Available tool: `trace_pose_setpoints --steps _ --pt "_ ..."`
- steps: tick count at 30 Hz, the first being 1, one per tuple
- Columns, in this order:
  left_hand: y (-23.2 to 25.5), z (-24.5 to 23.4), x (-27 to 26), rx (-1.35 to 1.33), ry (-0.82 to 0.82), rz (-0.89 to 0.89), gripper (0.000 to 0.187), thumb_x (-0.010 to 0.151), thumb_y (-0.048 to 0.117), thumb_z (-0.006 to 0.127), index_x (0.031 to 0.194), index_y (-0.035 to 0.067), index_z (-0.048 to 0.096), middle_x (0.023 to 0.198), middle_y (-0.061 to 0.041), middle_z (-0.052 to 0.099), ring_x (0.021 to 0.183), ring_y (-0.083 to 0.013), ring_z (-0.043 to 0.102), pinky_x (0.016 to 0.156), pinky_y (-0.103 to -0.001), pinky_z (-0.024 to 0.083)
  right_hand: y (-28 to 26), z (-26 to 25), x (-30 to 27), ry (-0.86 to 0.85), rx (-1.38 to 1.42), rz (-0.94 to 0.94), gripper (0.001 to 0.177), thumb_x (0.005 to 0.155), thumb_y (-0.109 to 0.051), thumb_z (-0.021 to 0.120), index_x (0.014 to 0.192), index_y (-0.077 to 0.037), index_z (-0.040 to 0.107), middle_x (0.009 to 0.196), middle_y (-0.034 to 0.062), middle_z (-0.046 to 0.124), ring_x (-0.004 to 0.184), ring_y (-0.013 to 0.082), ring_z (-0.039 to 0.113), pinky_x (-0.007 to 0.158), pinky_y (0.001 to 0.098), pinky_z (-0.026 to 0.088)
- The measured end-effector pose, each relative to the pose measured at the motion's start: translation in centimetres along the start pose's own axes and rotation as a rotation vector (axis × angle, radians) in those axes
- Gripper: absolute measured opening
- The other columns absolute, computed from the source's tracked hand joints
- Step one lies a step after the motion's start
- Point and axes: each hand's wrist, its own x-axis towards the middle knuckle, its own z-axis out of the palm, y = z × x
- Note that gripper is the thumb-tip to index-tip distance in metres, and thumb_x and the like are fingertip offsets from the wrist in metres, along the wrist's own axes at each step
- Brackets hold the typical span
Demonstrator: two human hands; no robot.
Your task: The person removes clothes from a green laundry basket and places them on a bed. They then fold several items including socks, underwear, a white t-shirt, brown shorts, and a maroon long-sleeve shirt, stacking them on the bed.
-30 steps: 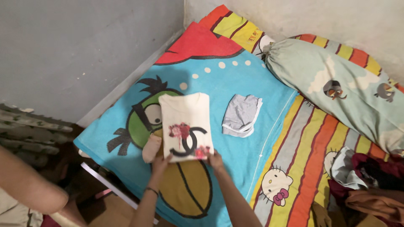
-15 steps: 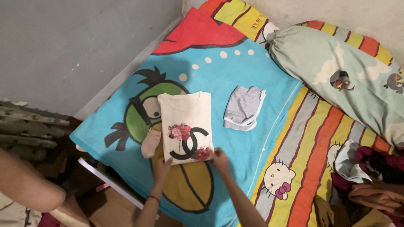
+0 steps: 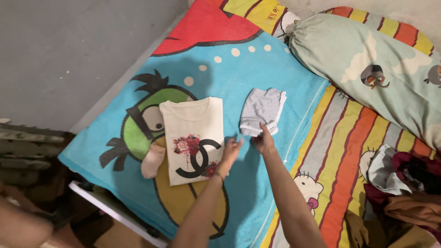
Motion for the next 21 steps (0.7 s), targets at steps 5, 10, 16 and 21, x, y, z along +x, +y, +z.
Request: trace_pose_setpoints --steps 5,10,16,21 --pt "8.0 0.6 4.7 -0.386 -0.132 -0.291 0.113 0.076 0.067 0.073 0.159 0.012 0.021 0.145 -0.014 0.051 0.115 -0.0262 0.062 0.095 -0.042 0.051 -6.4 3.8 0.7 -0.193 0.042 -0.072 0.06 0.077 -0.035 0.07 0.13 -0.009 0.058 0.121 0.0108 0.067 0.109 0.0281 0.066 0.091 0.0462 0.053" --pt "18.1 0.3 5.7 -0.561 -0.105 -0.034 0.099 0.084 0.051 0.075 0.16 0.022 0.018 0.144 -0.014 0.046 0.126 -0.0225 0.054 0.1 -0.043 0.05 -11.6 9.2 -3.7 -0.375 0.086 -0.293 0.057 0.084 -0.03 0.069 0.133 -0.004 0.057 0.126 0.0118 0.066 0.117 0.0292 0.064 0.103 0.0416 0.05" --pt "13.2 -1.3 2.1 -0.387 -0.186 0.116 0.067 0.089 0.025 0.075 0.149 0.013 0.049 0.136 -0.017 0.059 0.123 -0.0277 0.06 0.097 -0.041 0.053 -5.7 5.0 -7.0 -0.223 0.151 -0.299 0.058 0.081 -0.031 0.064 0.133 -0.008 0.056 0.125 0.0088 0.067 0.117 0.027 0.063 0.104 0.0415 0.049" --pt "2.4 -3.4 -3.6 -0.186 -0.068 0.157 0.05 0.089 0.012 0.072 0.137 0.01 0.06 0.126 -0.011 0.067 0.105 -0.0208 0.064 0.085 -0.035 0.054 6.3 -5.5 -9.4 -0.061 0.057 -0.232 0.051 0.102 -0.038 0.065 0.14 -0.004 0.06 0.11 0.0068 0.061 0.098 0.021 0.058 0.08 0.037 0.046"
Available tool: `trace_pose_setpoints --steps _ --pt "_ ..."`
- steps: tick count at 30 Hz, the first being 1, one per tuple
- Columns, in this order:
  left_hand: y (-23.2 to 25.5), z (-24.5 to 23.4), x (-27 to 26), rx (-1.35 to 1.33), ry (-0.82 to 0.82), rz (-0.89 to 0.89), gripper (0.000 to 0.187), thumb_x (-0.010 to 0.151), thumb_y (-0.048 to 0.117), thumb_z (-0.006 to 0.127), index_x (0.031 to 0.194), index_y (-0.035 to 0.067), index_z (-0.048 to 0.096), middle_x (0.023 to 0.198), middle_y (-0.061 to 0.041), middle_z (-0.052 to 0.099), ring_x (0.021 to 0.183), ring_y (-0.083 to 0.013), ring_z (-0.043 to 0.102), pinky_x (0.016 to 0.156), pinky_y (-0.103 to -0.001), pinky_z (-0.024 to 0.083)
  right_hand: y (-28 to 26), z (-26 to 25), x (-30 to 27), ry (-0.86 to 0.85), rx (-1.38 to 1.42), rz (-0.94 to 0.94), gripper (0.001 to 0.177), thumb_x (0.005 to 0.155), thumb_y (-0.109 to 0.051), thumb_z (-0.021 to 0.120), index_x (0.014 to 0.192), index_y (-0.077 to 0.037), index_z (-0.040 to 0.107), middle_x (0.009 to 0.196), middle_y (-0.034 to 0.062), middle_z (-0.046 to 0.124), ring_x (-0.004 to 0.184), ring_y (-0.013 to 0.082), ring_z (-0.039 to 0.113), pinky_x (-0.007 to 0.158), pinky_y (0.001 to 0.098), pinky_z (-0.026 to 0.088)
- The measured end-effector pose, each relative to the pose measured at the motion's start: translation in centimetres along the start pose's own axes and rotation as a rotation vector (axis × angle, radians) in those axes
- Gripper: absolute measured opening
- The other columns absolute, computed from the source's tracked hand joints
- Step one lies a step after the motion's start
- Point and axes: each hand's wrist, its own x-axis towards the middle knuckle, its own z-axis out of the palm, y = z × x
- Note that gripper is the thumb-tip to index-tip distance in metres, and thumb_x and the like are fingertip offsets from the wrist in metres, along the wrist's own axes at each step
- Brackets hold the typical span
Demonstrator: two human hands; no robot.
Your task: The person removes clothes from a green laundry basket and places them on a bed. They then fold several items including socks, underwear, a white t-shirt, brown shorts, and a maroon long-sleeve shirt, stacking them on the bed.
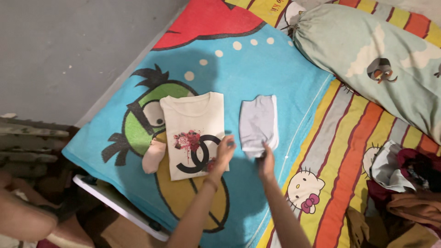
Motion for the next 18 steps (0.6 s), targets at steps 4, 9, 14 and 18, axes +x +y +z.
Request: trace_pose_setpoints --steps 4,9,14,18 --pt "0.6 -7.2 -7.7 0.186 0.497 -0.053 0.025 0.105 0.019 0.062 0.126 0.006 0.063 0.116 -0.011 0.072 0.103 -0.0253 0.069 0.086 -0.037 0.055 6.0 -2.1 -5.7 0.567 0.028 -0.164 0.037 0.106 -0.034 0.063 0.127 -0.005 0.055 0.104 0.0062 0.053 0.089 0.0183 0.055 0.074 0.0328 0.05" --pt "7.9 -20.8 -9.7 1.182 0.859 0.257 0.073 0.083 0.031 0.078 0.142 0.004 0.043 0.136 -0.023 0.056 0.122 -0.0414 0.057 0.099 -0.052 0.046 12.8 6.2 -16.5 0.405 -0.211 -0.064 0.036 0.097 -0.032 0.059 0.127 -0.011 0.058 0.11 0.0037 0.064 0.093 0.0159 0.061 0.079 0.0304 0.051" --pt "8.3 -26.5 -9.3 1.117 0.469 -0.106 0.075 0.089 0.037 0.076 0.143 0.0 0.042 0.127 -0.029 0.053 0.114 -0.0469 0.056 0.091 -0.052 0.05 13.6 11.8 -22.6 0.298 -0.267 0.149 0.039 0.096 -0.034 0.06 0.129 -0.013 0.062 0.1 0.0099 0.062 0.084 0.0198 0.061 0.075 0.0329 0.054" --pt "5.2 -27.5 -7.5 0.98 0.767 -0.129 0.078 0.092 0.05 0.074 0.136 -0.007 0.044 0.128 -0.031 0.054 0.115 -0.0478 0.058 0.096 -0.054 0.05 12.8 9.0 -24.3 0.252 -0.299 0.181 0.04 0.094 -0.036 0.063 0.128 -0.015 0.063 0.096 0.0073 0.06 0.079 0.0179 0.058 0.071 0.0324 0.05"
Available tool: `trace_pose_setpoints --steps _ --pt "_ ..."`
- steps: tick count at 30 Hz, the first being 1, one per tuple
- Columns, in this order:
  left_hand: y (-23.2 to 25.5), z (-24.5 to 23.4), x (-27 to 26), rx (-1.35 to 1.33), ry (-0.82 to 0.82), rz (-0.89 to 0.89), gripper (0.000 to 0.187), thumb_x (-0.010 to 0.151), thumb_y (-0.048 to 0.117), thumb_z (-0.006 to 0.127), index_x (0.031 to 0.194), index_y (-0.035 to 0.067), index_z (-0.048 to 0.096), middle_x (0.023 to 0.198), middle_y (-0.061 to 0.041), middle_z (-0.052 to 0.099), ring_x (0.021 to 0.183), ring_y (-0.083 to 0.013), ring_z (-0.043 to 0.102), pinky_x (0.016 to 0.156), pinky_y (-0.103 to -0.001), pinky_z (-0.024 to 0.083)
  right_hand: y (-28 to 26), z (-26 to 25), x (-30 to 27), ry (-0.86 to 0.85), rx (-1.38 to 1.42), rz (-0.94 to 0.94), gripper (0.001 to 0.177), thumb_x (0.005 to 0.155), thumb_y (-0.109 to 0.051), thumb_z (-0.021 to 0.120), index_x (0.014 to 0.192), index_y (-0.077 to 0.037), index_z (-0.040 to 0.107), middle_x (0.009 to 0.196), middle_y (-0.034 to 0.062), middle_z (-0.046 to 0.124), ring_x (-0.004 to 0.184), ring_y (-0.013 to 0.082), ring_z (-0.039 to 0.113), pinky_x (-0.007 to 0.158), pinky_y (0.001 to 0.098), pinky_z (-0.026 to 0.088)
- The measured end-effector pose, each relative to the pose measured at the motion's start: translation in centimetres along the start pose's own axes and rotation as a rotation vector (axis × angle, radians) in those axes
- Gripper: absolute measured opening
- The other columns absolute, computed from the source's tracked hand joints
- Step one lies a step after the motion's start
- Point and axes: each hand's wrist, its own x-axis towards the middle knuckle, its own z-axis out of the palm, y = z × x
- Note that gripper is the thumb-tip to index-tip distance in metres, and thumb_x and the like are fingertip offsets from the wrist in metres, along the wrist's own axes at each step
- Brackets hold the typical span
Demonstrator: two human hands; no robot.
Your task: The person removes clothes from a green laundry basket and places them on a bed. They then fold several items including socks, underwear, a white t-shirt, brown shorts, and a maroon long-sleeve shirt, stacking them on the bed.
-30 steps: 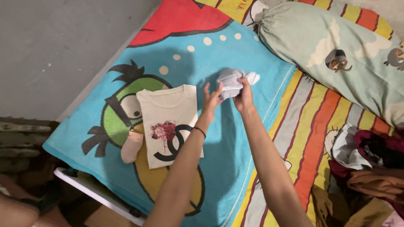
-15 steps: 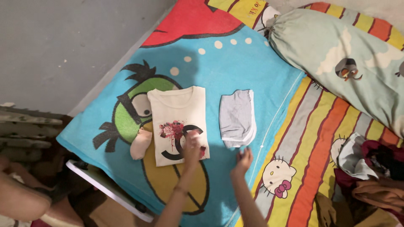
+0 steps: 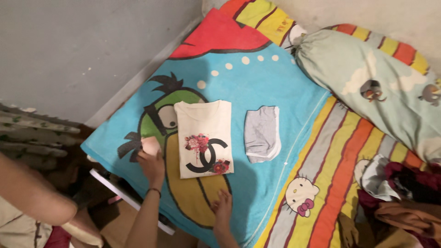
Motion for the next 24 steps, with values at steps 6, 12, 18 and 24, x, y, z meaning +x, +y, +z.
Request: trace_pose_setpoints --steps 6,12,18,24 --pt "0.8 -0.9 2.0 0.2 -0.124 0.016 0.104 0.082 0.063 0.073 0.15 -0.006 0.036 0.143 -0.03 0.046 0.129 -0.0476 0.048 0.101 -0.058 0.047 -3.1 -12.1 0.6 0.071 0.038 -0.036 0.04 0.093 -0.038 0.063 0.127 -0.016 0.06 0.103 0.0055 0.062 0.077 0.0188 0.061 0.07 0.0337 0.049" --pt "6.8 -4.1 -4.6 0.286 -0.137 0.774 0.078 0.09 0.041 0.062 0.156 0.006 0.04 0.159 -0.021 0.04 0.146 -0.04 0.038 0.116 -0.06 0.032 -9.3 -23.4 -1.9 0.261 0.128 -0.214 0.041 0.098 -0.04 0.056 0.128 -0.012 0.056 0.112 0.0058 0.061 0.084 0.0208 0.062 0.074 0.0365 0.051" --pt "17.6 -2.1 -16.6 0.218 -0.462 1.175 0.061 0.086 0.038 0.065 0.14 0.016 0.05 0.155 -0.017 0.038 0.138 -0.0363 0.042 0.115 -0.062 0.03 -15.5 -34.8 -3.4 0.71 -0.603 -0.541 0.04 0.092 -0.036 0.07 0.123 -0.011 0.067 0.125 0.0181 0.063 0.118 0.0363 0.053 0.1 0.0446 0.046" --pt "25.6 0.9 -29.2 0.17 -0.731 1.129 0.047 0.091 0.038 0.067 0.135 0.027 0.056 0.155 -0.007 0.042 0.138 -0.0263 0.047 0.118 -0.07 0.023 -19.7 -47.6 -5.0 0.726 -1.07 -0.427 0.051 0.081 -0.042 0.077 0.13 -0.033 0.069 0.164 0.0292 0.015 0.15 0.0451 0.023 0.123 0.0465 0.021"
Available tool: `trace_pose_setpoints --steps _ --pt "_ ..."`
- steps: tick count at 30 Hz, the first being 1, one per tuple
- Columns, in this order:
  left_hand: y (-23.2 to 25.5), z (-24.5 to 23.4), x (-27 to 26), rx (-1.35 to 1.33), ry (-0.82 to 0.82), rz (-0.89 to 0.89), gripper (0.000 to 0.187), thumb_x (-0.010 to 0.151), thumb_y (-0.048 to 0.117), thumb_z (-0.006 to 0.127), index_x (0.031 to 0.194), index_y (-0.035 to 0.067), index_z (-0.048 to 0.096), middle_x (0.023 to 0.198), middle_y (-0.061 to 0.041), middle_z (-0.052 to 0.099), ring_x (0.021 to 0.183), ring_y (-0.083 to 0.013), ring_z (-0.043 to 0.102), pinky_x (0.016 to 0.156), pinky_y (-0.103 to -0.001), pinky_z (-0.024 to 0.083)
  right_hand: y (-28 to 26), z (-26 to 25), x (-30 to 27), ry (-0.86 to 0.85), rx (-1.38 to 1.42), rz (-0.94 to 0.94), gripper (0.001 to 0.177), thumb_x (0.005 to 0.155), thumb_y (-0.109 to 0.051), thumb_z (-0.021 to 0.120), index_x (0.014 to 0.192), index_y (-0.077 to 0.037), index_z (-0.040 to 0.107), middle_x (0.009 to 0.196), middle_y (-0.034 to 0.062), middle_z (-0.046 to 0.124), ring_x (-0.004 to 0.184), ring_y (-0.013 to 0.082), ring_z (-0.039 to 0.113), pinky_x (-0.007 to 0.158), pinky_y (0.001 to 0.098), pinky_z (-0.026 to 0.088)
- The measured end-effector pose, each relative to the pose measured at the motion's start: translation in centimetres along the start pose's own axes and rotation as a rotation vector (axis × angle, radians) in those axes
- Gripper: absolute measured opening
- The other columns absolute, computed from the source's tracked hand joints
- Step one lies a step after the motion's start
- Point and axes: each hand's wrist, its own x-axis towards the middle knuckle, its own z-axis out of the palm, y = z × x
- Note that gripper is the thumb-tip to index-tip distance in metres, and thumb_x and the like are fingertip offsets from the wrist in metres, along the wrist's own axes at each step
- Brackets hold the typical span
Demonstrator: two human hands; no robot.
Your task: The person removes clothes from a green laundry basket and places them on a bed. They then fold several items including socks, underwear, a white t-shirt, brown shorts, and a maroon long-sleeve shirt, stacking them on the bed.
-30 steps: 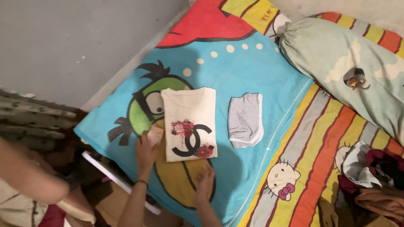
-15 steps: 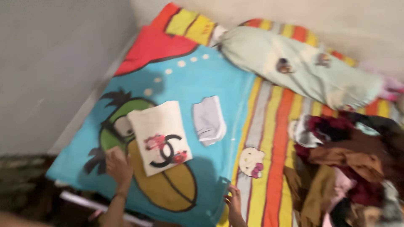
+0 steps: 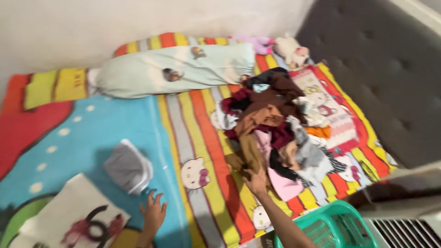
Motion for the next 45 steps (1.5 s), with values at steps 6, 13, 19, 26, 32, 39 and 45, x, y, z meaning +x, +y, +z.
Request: trace_pose_setpoints --steps 6,13,19,26,32,39,45 --pt "8.6 5.1 0.9 0.065 0.088 0.063 0.05 0.085 0.038 0.067 0.131 0.024 0.056 0.144 -0.007 0.047 0.133 -0.0287 0.051 0.102 -0.068 0.036 4.0 -1.6 9.8 -0.282 -0.126 -0.093 0.048 0.084 -0.054 0.075 0.125 -0.029 0.068 0.149 0.025 0.021 0.14 0.0449 0.022 0.117 0.0514 0.016" --pt "11.8 7.5 -0.5 -0.265 -0.357 -0.145 0.035 0.088 0.027 0.067 0.122 0.016 0.065 0.12 -0.007 0.066 0.107 -0.0229 0.067 0.087 -0.046 0.05 4.7 -0.9 17.0 -0.161 0.395 -0.029 0.054 0.09 -0.054 0.073 0.092 0.0 0.077 0.081 0.0169 0.076 0.076 0.0277 0.072 0.078 0.0439 0.056" --pt "15.9 7.7 -3.8 -0.706 -0.2 0.022 0.025 0.093 0.02 0.066 0.115 0.01 0.072 0.101 -0.009 0.079 0.086 -0.0197 0.077 0.077 -0.032 0.059 11.1 -7.3 15.2 -0.283 1.289 0.346 0.028 0.095 -0.024 0.075 0.098 0.003 0.08 0.098 0.0115 0.078 0.087 0.0221 0.07 0.085 0.0358 0.054" --pt "26.9 11.8 3.2 -0.671 -0.318 0.324 0.038 0.102 0.031 0.057 0.126 0.003 0.066 0.12 -0.014 0.07 0.108 -0.0233 0.068 0.095 -0.036 0.055 11.3 -15.5 15.2 -0.309 1.912 0.244 0.039 0.098 -0.026 0.065 0.129 -0.004 0.064 0.133 0.0105 0.064 0.123 0.024 0.06 0.111 0.0402 0.044" --pt "36.1 11.3 8.7 -0.552 -0.474 0.3 0.131 0.072 0.038 0.091 0.162 0.008 0.001 0.165 -0.031 0.012 0.146 -0.0417 0.018 0.116 -0.046 0.026 4.5 -28.8 17.9 -0.284 2.1 -0.125 0.036 0.103 -0.037 0.062 0.127 -0.009 0.064 0.124 0.0085 0.066 0.117 0.0243 0.062 0.109 0.0412 0.049" --pt "37.9 5.0 15.3 -0.833 0.245 0.391 0.073 0.07 -0.012 0.063 0.141 -0.004 0.051 0.133 -0.024 0.059 0.121 -0.0407 0.058 0.103 -0.047 0.049 -1.6 -33.9 17.9 -0.328 2.125 -0.242 0.033 0.104 -0.038 0.066 0.123 -0.011 0.068 0.124 0.0057 0.068 0.114 0.0218 0.066 0.106 0.0389 0.052" --pt "30.2 -9.0 19.4 -0.465 -0.026 0.323 0.035 0.085 0.022 0.071 0.113 0.001 0.072 0.102 -0.02 0.072 0.088 -0.029 0.072 0.079 -0.041 0.057 -0.9 -32.1 19.3 -0.117 2.023 -0.29 0.04 0.101 -0.025 0.065 0.137 -0.008 0.065 0.136 0.0034 0.069 0.13 0.0171 0.062 0.117 0.0327 0.047"
